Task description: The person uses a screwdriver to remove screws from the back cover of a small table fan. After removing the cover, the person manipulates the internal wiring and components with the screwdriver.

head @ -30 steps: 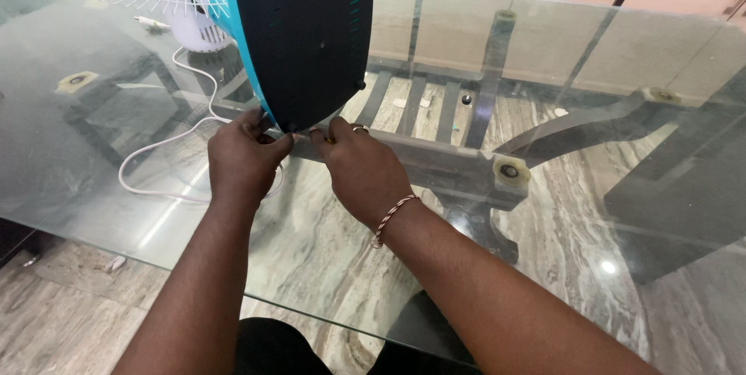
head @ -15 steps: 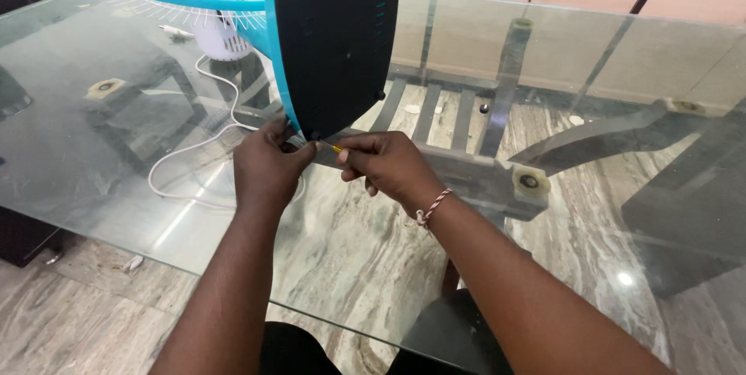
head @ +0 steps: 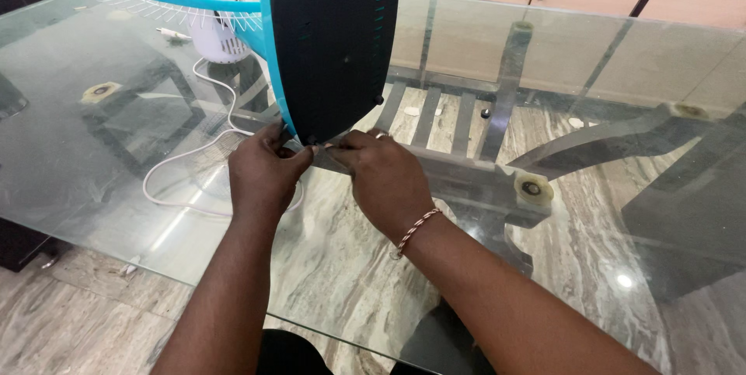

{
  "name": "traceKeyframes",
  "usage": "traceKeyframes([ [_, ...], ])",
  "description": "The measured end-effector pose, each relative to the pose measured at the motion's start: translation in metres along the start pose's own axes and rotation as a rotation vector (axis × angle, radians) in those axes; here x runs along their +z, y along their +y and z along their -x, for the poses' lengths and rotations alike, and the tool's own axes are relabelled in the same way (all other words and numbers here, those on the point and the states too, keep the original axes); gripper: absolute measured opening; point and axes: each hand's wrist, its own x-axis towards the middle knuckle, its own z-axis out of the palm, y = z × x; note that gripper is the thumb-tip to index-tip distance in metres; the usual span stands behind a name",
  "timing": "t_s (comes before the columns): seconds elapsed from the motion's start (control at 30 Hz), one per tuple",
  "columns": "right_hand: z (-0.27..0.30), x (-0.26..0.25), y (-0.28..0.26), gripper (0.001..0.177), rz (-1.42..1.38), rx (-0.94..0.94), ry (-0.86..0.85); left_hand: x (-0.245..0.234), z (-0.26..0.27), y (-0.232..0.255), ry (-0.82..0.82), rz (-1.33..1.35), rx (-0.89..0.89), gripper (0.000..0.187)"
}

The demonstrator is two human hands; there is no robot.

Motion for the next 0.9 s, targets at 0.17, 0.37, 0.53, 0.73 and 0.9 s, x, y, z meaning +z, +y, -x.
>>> traceKeyframes([
  [0.17,0.004,-0.002,0.003,0.031,-0.126,-0.037,0.083,0.001,0.001,0.001,0.009,0.071,0.06,0.05],
  [0.37,0.0,-0.005,0.003,0.023,-0.281,0.161,-0.146,0.001,0.003,-0.002,0.015,0.058,0.07,0.043],
  [0.53,-0.002,-0.013,0.005,0.03,-0.646,0.468,-0.281,0.002,0.001,-0.004,0.038,0.084,0.115,0.046],
  [0.73,-0.001,-0.011,0.005,0.03,-0.5,0.304,-0.084,0.002,0.0,-0.003,0.012,0.02,0.075,0.052],
  [0.9,0.002,-0.008,0.001,0.029,-0.349,0.307,-0.166,0.0,0.0,-0.001,0.015,0.029,0.068,0.054],
])
